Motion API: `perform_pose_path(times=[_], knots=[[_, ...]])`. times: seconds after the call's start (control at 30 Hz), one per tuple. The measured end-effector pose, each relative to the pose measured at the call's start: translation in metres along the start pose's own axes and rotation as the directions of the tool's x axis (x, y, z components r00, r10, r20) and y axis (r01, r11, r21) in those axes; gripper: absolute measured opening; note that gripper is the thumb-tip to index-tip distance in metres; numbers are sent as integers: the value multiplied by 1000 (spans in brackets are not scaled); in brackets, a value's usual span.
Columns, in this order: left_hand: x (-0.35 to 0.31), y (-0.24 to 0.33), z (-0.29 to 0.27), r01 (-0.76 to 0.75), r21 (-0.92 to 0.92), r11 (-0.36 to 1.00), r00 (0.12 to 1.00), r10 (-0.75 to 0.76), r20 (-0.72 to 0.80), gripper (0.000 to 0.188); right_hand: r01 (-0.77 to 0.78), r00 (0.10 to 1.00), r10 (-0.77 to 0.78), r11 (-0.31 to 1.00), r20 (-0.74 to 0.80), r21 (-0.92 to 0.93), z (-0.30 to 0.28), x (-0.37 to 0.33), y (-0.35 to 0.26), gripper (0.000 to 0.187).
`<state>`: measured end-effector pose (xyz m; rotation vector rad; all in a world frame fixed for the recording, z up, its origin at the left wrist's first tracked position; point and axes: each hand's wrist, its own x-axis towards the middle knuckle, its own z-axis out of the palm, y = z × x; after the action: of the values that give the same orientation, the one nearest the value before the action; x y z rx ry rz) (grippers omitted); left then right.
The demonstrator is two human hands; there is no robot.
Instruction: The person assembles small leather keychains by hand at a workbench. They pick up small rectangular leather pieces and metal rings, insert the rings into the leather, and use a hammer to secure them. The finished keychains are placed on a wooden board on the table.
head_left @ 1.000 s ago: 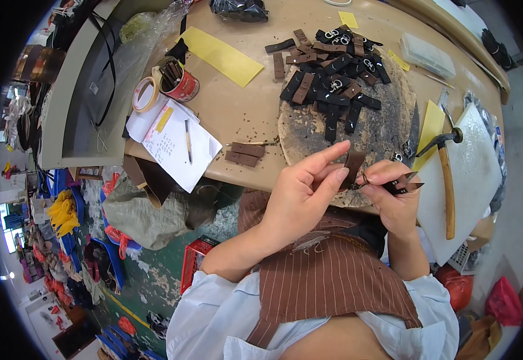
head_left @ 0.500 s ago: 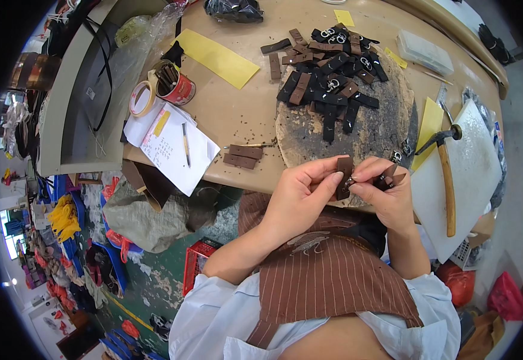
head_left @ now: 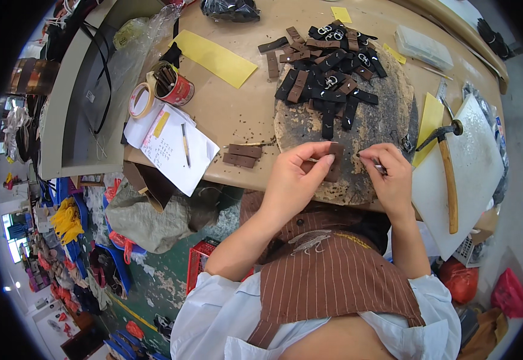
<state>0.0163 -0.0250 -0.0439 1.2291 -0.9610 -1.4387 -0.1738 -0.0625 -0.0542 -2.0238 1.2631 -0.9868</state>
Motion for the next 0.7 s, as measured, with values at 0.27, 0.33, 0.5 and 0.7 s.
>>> perform_pose_path(times=[0.27,0.33,0.5,0.7], knots=[[-3,-17,20,-102,219,970,994,90,65,26,-376,921,293,845,258,381,-3,-2,-13,15],[-4,-12,8,-276,528,803,959,271,89,25,-385,918,321,860,232,334,-7,-4,-8,12],[-7,10,-61,-275,914,298,877,468,111,20,-422,906,417,905,77,55,-77,-18,22,13],[30,39,-132,-340,930,137,940,84,331,15,-481,868,496,853,30,-202,-143,-54,67,17]])
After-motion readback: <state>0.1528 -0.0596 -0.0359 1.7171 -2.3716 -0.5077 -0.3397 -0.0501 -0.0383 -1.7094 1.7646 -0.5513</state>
